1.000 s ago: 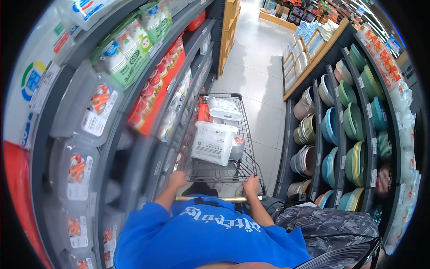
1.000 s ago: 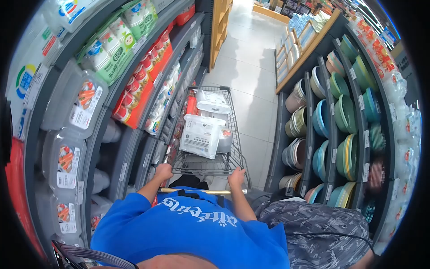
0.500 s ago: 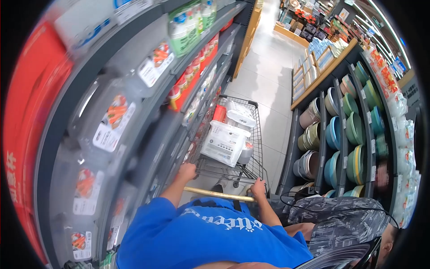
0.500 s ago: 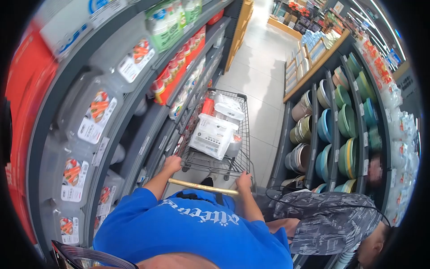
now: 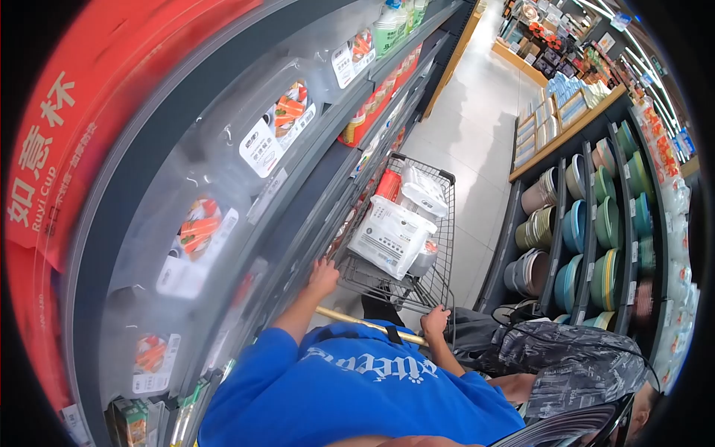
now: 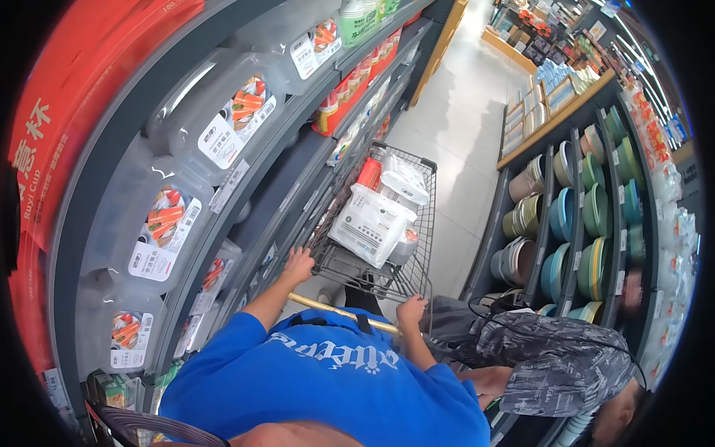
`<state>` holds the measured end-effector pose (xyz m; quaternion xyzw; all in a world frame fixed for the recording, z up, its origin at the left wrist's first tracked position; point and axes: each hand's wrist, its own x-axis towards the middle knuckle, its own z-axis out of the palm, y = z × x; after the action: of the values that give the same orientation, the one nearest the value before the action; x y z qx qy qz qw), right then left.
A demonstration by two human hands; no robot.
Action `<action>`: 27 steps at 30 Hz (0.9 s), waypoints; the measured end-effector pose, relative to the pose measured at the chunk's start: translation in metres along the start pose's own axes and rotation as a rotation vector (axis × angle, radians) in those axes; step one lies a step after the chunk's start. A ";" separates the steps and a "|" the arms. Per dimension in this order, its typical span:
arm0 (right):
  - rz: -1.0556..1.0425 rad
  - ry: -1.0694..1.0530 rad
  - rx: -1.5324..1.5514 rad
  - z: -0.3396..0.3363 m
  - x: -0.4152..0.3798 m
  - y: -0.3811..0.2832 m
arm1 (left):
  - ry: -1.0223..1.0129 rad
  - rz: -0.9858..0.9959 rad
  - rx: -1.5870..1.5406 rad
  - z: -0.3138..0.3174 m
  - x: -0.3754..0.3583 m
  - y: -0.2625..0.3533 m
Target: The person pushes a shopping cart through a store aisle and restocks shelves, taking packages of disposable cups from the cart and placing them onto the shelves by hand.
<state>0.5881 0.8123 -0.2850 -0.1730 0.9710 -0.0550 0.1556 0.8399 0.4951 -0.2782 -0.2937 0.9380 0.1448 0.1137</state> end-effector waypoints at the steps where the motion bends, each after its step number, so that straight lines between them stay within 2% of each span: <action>1: -0.004 0.010 0.001 0.003 -0.005 0.000 | 0.004 -0.002 -0.004 0.000 -0.007 -0.002; 9: -0.015 0.008 0.000 0.006 -0.005 -0.009 | 0.035 -0.016 -0.002 -0.008 -0.013 -0.008; 15: 0.009 -0.009 0.012 -0.005 0.004 -0.020 | -0.060 -0.017 -0.022 -0.024 0.000 -0.005; 19: -0.003 0.096 -0.003 0.005 0.022 -0.016 | -0.037 -0.017 -0.052 -0.019 0.015 -0.005; 24: 0.051 0.046 0.006 -0.001 0.051 -0.022 | -0.044 -0.026 -0.087 -0.026 0.045 -0.001; 27: 0.047 0.016 0.027 -0.021 0.067 -0.031 | -0.121 -0.053 -0.079 -0.045 0.065 0.008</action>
<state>0.5314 0.7604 -0.2794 -0.1474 0.9752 -0.0655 0.1515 0.7773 0.4531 -0.2542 -0.3134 0.9149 0.1963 0.1621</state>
